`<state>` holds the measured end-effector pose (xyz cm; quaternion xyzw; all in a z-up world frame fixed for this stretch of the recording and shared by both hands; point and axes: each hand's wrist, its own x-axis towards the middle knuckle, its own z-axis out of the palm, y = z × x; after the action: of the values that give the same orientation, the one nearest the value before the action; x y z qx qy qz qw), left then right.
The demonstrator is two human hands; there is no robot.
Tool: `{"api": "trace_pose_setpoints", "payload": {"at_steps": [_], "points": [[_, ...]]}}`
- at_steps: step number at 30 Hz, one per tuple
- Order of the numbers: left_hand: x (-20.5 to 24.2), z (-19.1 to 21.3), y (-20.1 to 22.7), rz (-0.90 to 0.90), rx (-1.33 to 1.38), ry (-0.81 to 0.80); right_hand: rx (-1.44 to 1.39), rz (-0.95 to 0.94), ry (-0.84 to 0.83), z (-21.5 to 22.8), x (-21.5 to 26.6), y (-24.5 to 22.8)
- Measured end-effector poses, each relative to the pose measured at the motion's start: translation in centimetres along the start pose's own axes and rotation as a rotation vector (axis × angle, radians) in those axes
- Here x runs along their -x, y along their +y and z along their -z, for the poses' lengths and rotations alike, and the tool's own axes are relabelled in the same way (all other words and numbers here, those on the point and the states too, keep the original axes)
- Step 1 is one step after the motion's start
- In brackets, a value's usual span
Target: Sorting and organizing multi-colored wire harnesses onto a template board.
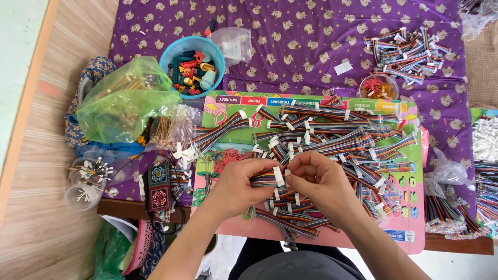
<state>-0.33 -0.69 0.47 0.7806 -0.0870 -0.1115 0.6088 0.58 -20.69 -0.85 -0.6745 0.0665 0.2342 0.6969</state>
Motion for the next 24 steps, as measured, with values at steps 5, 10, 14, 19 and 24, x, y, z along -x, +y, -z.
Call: {"api": "trace_pose_setpoints", "payload": {"at_steps": [5,10,14,19,24], "points": [[-0.1,0.0,-0.4,-0.092,0.012,0.05,-0.092,-0.004,-0.017,0.0,0.1,0.2],[0.2,0.0,-0.3,-0.162,-0.068,0.053,-0.175,-0.019,-0.037,0.7,0.0,0.2],[0.3,0.2,-0.5,-0.241,-0.192,0.038,-0.087,-0.117,-0.055,0.7,0.0,0.5],[0.8,0.3,0.3,-0.308,-0.511,0.011,0.069,-0.089,-0.057,0.3,0.5,-1.5],[0.7,0.3,0.5,-0.33,-0.643,-0.023,0.231,-0.046,-0.067,0.3,0.4,-1.2]]}}
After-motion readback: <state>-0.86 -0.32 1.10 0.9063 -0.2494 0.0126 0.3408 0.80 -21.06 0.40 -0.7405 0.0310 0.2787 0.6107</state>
